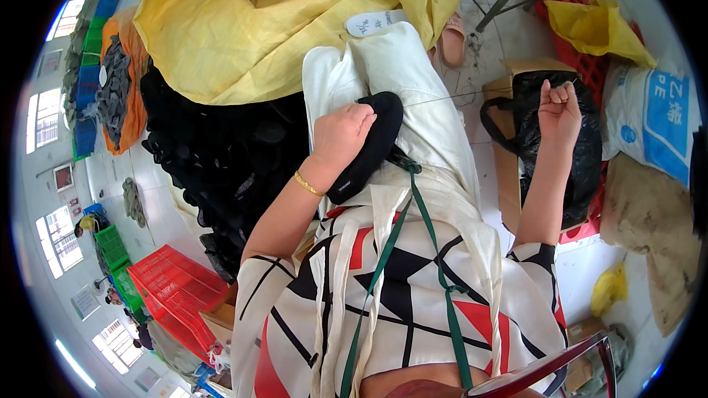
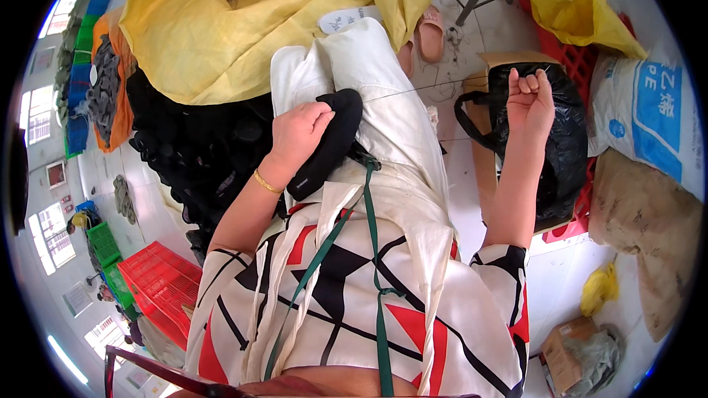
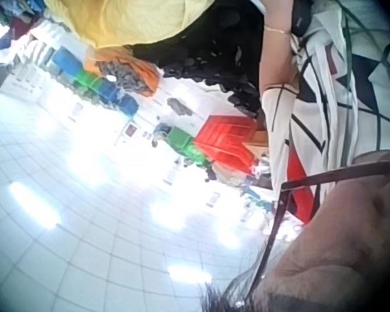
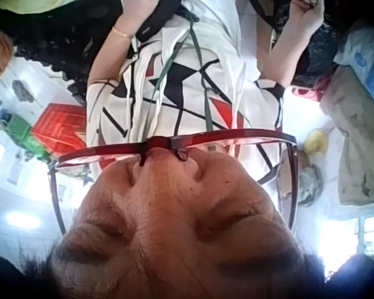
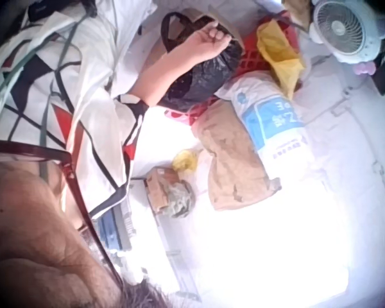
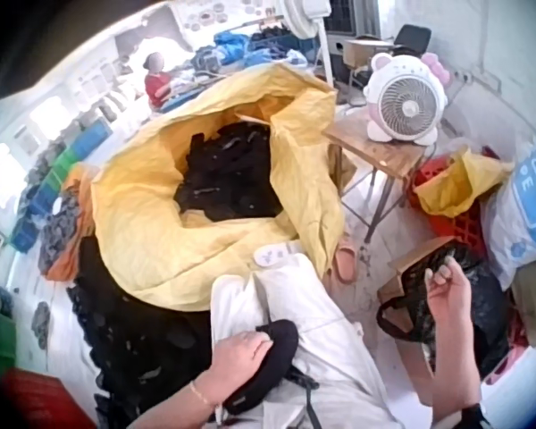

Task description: The person is hand-sewing a black shoe using a needle and thread. They repeatedly insert the needle into the shoe's upper and pull the thread through to secure the material. The person works on a single shoe throughout the clip, occasionally adjusting their grip and the thread tension.

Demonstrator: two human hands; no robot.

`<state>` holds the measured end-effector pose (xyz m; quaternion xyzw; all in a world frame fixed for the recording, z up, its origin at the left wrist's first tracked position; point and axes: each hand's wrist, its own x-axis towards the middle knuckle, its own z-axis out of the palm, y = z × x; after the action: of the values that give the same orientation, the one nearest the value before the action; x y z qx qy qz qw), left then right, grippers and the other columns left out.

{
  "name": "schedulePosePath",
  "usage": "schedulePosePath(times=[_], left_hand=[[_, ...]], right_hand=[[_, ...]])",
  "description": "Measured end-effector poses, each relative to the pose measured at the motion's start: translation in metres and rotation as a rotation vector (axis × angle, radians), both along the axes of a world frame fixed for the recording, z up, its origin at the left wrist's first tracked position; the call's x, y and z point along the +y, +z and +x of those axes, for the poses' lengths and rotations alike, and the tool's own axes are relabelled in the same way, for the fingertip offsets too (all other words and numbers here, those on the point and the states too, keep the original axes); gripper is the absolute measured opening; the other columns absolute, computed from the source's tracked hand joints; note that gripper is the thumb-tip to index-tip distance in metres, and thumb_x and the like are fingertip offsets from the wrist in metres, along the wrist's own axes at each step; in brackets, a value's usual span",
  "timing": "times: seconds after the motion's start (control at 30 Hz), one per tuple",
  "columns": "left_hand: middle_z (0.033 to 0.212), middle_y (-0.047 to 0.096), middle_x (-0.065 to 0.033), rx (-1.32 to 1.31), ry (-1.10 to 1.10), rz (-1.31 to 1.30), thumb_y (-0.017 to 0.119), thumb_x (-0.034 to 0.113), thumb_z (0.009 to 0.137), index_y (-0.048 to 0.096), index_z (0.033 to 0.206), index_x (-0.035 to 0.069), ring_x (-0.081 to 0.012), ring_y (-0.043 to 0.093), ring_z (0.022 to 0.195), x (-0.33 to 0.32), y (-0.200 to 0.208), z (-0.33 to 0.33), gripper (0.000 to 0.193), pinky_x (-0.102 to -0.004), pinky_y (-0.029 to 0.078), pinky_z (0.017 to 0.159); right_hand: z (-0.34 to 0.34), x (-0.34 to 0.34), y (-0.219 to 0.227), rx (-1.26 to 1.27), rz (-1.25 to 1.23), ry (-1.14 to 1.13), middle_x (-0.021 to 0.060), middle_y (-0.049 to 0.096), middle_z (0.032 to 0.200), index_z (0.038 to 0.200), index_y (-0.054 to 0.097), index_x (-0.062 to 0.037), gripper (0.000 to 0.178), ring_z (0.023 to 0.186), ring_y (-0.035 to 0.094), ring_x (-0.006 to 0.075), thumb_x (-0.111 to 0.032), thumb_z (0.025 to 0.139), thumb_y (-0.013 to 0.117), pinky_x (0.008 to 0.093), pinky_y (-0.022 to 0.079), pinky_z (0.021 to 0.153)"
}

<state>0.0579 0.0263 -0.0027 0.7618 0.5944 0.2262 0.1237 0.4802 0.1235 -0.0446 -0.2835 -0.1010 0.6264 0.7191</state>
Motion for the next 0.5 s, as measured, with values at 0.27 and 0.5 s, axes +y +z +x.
schedulePosePath(times=[0.27,0.5], left_hand=[[0.073,0.059,-0.0064,0.307,-0.127,0.035,0.068,0.019,0.086,0.059,0.074,0.01,-0.0262,0.063,0.073,0.011,-0.012,0.005,0.017,-0.038,0.051,0.058],[0.083,0.058,-0.0102,0.245,-0.118,-0.022,0.06,0.015,0.081,0.064,0.074,0.009,-0.03,0.06,0.083,0.004,-0.015,0.002,0.01,-0.0429,0.053,0.062]], right_hand=[[-0.013,-0.003,0.111,-0.257,0.249,0.19,-0.0025,0.044,0.072,0.106,0.059,-0.0023,0.012,0.063,0.044,0.0088,-0.012,0.104,0.053,0.038,0.054,0.089],[0.039,0.041,0.145,-0.313,0.069,-0.336,0.0031,0.043,0.069,0.077,0.053,-0.0031,0.018,0.065,0.044,0.0176,-0.006,0.095,0.056,0.043,0.051,0.094]])
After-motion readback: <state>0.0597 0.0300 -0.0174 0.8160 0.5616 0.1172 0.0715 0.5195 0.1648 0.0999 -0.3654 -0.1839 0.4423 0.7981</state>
